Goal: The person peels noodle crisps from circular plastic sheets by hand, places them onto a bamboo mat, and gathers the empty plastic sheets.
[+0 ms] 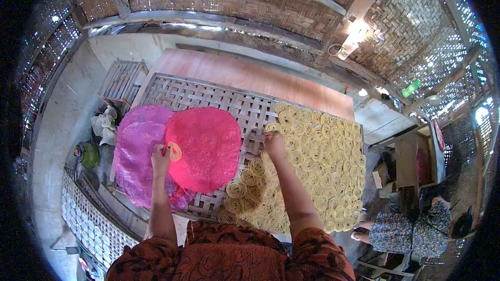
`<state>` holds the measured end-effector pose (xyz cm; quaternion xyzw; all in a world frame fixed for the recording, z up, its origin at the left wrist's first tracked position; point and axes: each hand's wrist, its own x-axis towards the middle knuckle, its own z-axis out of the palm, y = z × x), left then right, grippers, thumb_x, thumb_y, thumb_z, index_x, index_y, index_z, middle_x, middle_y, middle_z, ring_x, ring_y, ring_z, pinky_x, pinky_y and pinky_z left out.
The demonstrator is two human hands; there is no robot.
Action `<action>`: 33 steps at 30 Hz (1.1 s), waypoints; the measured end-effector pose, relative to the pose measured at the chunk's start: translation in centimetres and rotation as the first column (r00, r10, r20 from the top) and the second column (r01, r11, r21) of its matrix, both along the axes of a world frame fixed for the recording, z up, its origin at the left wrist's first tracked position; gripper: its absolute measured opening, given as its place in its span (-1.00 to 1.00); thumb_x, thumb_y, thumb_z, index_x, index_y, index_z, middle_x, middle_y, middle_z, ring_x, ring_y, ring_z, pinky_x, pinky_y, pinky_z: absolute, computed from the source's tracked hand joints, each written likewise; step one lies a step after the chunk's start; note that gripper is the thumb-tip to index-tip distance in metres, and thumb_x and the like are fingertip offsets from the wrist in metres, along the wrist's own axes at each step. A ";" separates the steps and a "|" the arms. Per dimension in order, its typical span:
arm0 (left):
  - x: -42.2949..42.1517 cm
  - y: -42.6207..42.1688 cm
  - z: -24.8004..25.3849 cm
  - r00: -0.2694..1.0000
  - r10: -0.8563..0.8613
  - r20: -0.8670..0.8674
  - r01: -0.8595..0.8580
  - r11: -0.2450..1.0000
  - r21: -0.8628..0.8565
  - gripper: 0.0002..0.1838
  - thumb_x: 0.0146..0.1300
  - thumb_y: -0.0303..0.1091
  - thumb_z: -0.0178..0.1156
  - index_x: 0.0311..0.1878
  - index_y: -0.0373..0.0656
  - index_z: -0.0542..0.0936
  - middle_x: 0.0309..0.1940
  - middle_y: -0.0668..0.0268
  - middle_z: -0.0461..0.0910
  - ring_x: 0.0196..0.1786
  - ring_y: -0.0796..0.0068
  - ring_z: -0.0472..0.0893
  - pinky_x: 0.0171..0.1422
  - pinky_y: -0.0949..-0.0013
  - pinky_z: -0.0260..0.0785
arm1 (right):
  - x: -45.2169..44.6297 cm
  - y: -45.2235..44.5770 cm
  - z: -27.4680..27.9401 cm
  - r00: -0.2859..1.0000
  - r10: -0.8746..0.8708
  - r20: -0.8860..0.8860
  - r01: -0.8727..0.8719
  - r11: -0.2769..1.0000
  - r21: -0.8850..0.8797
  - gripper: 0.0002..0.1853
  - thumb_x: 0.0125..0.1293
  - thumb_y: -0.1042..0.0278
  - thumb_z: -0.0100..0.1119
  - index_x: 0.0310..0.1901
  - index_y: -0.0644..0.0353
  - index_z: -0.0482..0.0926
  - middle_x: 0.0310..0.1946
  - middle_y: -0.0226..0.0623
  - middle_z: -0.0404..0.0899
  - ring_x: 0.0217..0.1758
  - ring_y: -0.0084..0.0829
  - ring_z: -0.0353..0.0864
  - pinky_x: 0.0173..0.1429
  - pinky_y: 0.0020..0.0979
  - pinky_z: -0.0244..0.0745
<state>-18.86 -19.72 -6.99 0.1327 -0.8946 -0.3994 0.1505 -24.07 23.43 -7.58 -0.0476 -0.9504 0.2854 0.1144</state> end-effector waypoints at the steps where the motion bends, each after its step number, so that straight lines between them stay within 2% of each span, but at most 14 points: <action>1: 0.0 -0.7 -0.9 0.999 0.018 0.051 -0.024 0.994 0.110 -0.87 0.12 -0.45 0.19 -0.27 -0.26 0.53 -0.41 0.15 0.54 -0.29 0.23 0.56 -0.19 0.28 0.38 | -0.6 1.3 0.0 0.991 0.015 -0.133 0.001 0.992 0.125 -0.86 0.04 0.42 0.20 -0.35 0.16 0.69 -0.41 -0.06 0.63 -0.35 -0.15 0.63 -0.22 -0.24 0.52; 2: 0.0 -1.2 -1.8 0.994 0.031 0.106 -0.054 0.975 0.216 -0.85 0.13 -0.44 0.19 -0.25 -0.28 0.53 -0.42 0.19 0.54 -0.29 0.32 0.56 -0.19 0.32 0.37 | -1.0 2.1 -0.3 0.991 0.014 -0.135 0.003 0.992 0.123 -0.86 0.04 0.42 0.20 -0.35 0.16 0.69 -0.41 -0.06 0.63 -0.35 -0.15 0.63 -0.22 -0.24 0.52; 3: 0.1 -1.3 -2.2 0.994 0.033 0.105 -0.055 0.975 0.214 -0.85 0.13 -0.44 0.19 -0.25 -0.28 0.53 -0.42 0.19 0.54 -0.29 0.32 0.56 -0.19 0.32 0.37 | -1.3 2.7 -0.6 0.993 -0.035 -0.110 0.055 0.982 0.179 -0.86 0.05 0.42 0.17 -0.36 0.16 0.68 -0.43 -0.05 0.63 -0.34 -0.12 0.62 -0.21 -0.21 0.52; 5: 0.4 -1.7 -3.0 0.996 0.059 0.061 -0.079 0.897 0.435 -0.81 0.15 -0.40 0.21 -0.21 -0.29 0.54 -0.40 0.28 0.53 -0.28 0.50 0.51 -0.17 0.39 0.36 | -1.8 3.4 -1.4 0.993 -0.080 -0.085 0.098 0.967 0.235 -0.86 0.05 0.41 0.14 -0.37 0.16 0.67 -0.44 -0.04 0.62 -0.33 -0.09 0.61 -0.20 -0.17 0.52; 7: 0.8 -1.2 -1.5 0.994 0.054 0.098 -0.095 0.872 0.481 -0.81 0.17 -0.41 0.20 -0.19 -0.29 0.54 -0.37 0.31 0.54 -0.27 0.52 0.50 -0.15 0.41 0.36 | -2.5 3.8 -2.7 0.999 -0.014 -0.053 0.037 0.878 0.478 -0.85 0.05 0.36 0.11 -0.41 0.19 0.64 -0.42 -0.02 0.60 -0.31 -0.10 0.60 -0.21 -0.15 0.53; 8: 1.0 -0.8 -0.5 0.990 0.041 0.134 -0.107 0.844 0.525 -0.81 0.19 -0.42 0.19 -0.17 -0.29 0.54 -0.35 0.33 0.54 -0.26 0.54 0.50 -0.14 0.42 0.35 | -2.5 3.7 -2.8 0.999 -0.009 -0.051 0.033 0.878 0.478 -0.85 0.05 0.36 0.11 -0.41 0.19 0.64 -0.42 -0.02 0.60 -0.31 -0.10 0.60 -0.21 -0.15 0.53; 11: 1.3 -0.3 1.0 0.996 0.036 0.084 -0.076 0.833 0.548 -0.82 0.22 -0.44 0.16 -0.14 -0.29 0.53 -0.31 0.35 0.55 -0.24 0.58 0.49 -0.13 0.45 0.35 | -2.2 3.0 -1.9 0.992 -0.127 -0.021 0.125 0.911 0.393 -0.85 0.07 0.35 0.09 -0.45 0.19 0.63 -0.37 -0.05 0.59 -0.21 -0.11 0.58 -0.13 -0.16 0.50; 13: 1.4 -0.8 0.4 0.994 0.014 0.112 -0.072 0.839 0.540 -0.81 0.22 -0.46 0.15 -0.11 -0.30 0.53 -0.29 0.34 0.55 -0.24 0.58 0.49 -0.12 0.46 0.35 | -2.6 3.8 -2.9 0.998 -0.042 -0.036 0.054 0.859 0.509 -0.84 0.11 0.32 0.09 -0.35 0.17 0.62 -0.28 -0.08 0.56 -0.14 -0.08 0.51 -0.04 -0.12 0.43; 17: 1.5 -0.9 -0.5 0.993 0.032 0.115 -0.095 0.798 0.595 -0.79 0.23 -0.45 0.16 -0.08 -0.31 0.52 -0.27 0.31 0.56 -0.21 0.57 0.51 -0.08 0.47 0.36 | -1.0 3.5 0.2 1.000 0.004 -0.002 -0.003 0.894 0.448 -0.80 0.15 0.29 0.08 -0.23 0.14 0.58 -0.20 -0.11 0.51 -0.10 -0.07 0.45 0.01 -0.07 0.35; 19: 1.5 -0.7 -0.3 0.992 0.034 0.119 -0.099 0.798 0.595 -0.77 0.23 -0.45 0.16 -0.08 -0.32 0.52 -0.25 0.30 0.57 -0.19 0.57 0.51 -0.07 0.47 0.36 | -0.3 4.0 1.0 0.993 0.117 0.012 -0.111 0.898 0.425 -0.77 0.17 0.24 0.08 -0.16 0.11 0.54 -0.17 -0.13 0.46 -0.11 -0.06 0.43 -0.02 -0.07 0.34; 26: 0.8 -1.0 -2.4 0.993 0.057 0.099 -0.101 0.843 0.528 -0.70 0.29 -0.36 0.11 -0.02 -0.39 0.50 -0.17 0.17 0.58 -0.10 0.45 0.52 0.02 0.40 0.35 | 0.6 4.0 1.5 0.994 0.110 0.005 -0.100 0.878 0.468 -0.79 0.16 0.24 0.11 -0.19 0.09 0.56 -0.20 -0.18 0.46 -0.12 -0.08 0.42 -0.02 -0.10 0.33; 29: 0.7 -1.2 -3.0 0.997 0.045 0.064 -0.073 0.813 0.578 -0.70 0.32 -0.34 0.06 -0.02 -0.40 0.50 -0.18 0.16 0.58 -0.11 0.43 0.51 0.02 0.38 0.35 | 0.5 3.5 2.4 0.996 0.089 0.022 -0.089 0.879 0.468 -0.80 0.13 0.22 0.14 -0.24 0.07 0.58 -0.20 -0.18 0.46 -0.12 -0.09 0.43 -0.03 -0.09 0.33; 32: 1.0 -0.9 -0.8 0.988 -0.003 0.156 -0.085 0.827 0.556 -0.67 0.37 -0.31 0.05 0.06 -0.36 0.46 -0.08 0.29 0.53 -0.02 0.52 0.45 0.13 0.43 0.28 | 0.2 3.3 2.3 0.989 0.114 0.094 -0.144 0.893 0.426 -0.70 0.14 0.17 0.10 -0.15 0.14 0.56 -0.10 -0.22 0.46 -0.06 -0.13 0.43 -0.02 -0.12 0.33; 33: 1.2 -0.8 -0.5 0.988 -0.002 0.157 -0.086 0.827 0.555 -0.67 0.37 -0.31 0.05 0.06 -0.36 0.46 -0.08 0.29 0.53 -0.02 0.52 0.45 0.13 0.43 0.28 | 0.0 3.3 2.1 0.991 0.129 0.042 -0.135 0.898 0.419 -0.78 0.07 0.21 0.15 -0.25 0.06 0.57 -0.15 -0.22 0.46 -0.09 -0.12 0.44 -0.02 -0.11 0.33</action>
